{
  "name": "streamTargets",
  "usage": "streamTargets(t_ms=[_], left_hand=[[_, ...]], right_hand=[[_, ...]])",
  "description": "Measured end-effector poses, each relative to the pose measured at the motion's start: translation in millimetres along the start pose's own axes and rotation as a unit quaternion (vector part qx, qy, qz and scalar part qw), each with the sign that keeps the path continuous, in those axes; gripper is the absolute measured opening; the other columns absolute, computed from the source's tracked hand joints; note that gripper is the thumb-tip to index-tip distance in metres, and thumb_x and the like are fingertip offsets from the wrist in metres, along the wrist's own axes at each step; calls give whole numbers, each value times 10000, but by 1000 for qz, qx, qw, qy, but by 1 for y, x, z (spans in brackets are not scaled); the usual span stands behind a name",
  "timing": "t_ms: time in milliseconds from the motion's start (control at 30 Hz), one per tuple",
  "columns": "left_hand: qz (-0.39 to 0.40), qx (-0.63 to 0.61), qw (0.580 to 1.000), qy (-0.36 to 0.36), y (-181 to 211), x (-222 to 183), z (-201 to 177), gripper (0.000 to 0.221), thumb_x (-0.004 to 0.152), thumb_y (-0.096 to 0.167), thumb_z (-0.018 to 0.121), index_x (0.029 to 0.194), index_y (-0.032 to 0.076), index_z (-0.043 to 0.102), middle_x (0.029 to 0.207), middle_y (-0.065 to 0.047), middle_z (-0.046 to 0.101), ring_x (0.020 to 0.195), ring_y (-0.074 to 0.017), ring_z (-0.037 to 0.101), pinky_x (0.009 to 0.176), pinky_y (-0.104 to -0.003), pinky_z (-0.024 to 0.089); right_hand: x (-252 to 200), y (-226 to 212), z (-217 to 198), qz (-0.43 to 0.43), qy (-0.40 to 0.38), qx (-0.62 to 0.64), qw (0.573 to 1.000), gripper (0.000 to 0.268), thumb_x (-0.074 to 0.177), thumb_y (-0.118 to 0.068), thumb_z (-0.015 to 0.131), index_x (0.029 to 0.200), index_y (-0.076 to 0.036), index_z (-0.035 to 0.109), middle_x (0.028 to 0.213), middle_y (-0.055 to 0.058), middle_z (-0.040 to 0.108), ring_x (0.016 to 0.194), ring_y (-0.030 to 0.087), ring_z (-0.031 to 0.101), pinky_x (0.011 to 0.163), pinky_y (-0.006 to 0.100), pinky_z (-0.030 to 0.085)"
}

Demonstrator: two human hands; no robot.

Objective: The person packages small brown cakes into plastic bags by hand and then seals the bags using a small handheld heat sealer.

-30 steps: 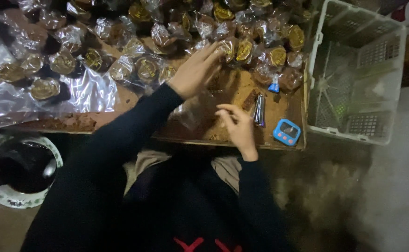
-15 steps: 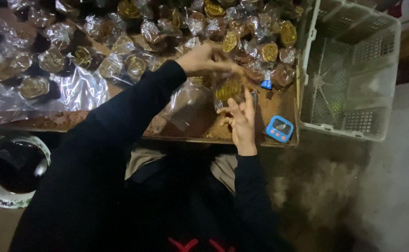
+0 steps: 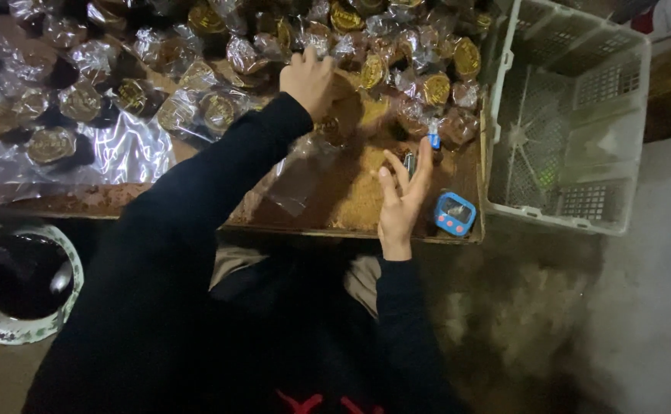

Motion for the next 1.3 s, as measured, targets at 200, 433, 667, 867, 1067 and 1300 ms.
streamTargets(t_ms=[200, 433, 667, 867, 1067, 1300], left_hand=[[135, -74, 978, 139, 64, 11, -49, 505, 929, 251, 688, 1362, 96, 481, 1081, -120, 574, 796, -190, 575, 501, -329, 537], [167, 55, 982, 74, 69, 72, 8, 863, 742, 315, 855, 1490, 232, 433, 1487, -210, 328, 930, -359, 656, 578, -445, 576], [100, -256, 954, -118, 73, -33, -127, 1324, 604, 1040, 239, 1499, 108, 526, 475, 66, 257, 384, -69, 235, 374, -284, 225], [34, -235, 967, 89, 22, 42, -40, 342, 1046, 306, 590, 1300, 77, 566, 1179, -172, 599, 989, -294, 657, 862, -462, 594], [-71, -187, 980, 5, 7, 101, 21, 872, 785, 468, 962, 1390, 53, 491, 1373, -291, 548, 1281, -482, 495, 1018, -610, 488], [15, -131, 990, 58, 6, 104, 39, 293, 892, 218, 778, 1063, 39, 621, 1101, -245, 603, 913, -435, 614, 785, -532, 541]], right_hand=[[-1, 7, 2, -7, -37, -23, 999, 415, 1018, -79, 608, 1428, -51, 545, 1409, 152, 563, 1016, 264, 720, 709, 310, 627], [-1, 8, 1, 53, -12, -2, 999, 98, 1001, -115, 641, 1073, -64, 683, 1040, 75, 723, 762, 170, 705, 587, 249, 538], [4, 1, 2, 127, -28, 126, 983, 915, 923, -329, 712, 1636, -245, 144, 1501, 198, 489, 916, 280, 733, 552, 322, 615], [-3, 1, 6, 148, -52, 70, 985, 369, 953, -123, 704, 1290, -107, 555, 995, 132, 716, 542, 167, 647, 410, 222, 424], [-2, -1, 5, 98, -47, 90, 990, 254, 962, -25, 661, 1165, -117, 538, 1105, 190, 717, 751, 216, 684, 548, 263, 507], [0, 8, 7, 99, -48, 21, 994, 298, 915, -11, 713, 1184, -73, 600, 942, 149, 711, 856, 236, 722, 696, 326, 601]])
Point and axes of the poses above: each hand's wrist, its own x-axis towards the middle knuckle, its own z-axis out of the palm, y = z × x, the point moved 2 cm from there along x, towards the middle knuckle
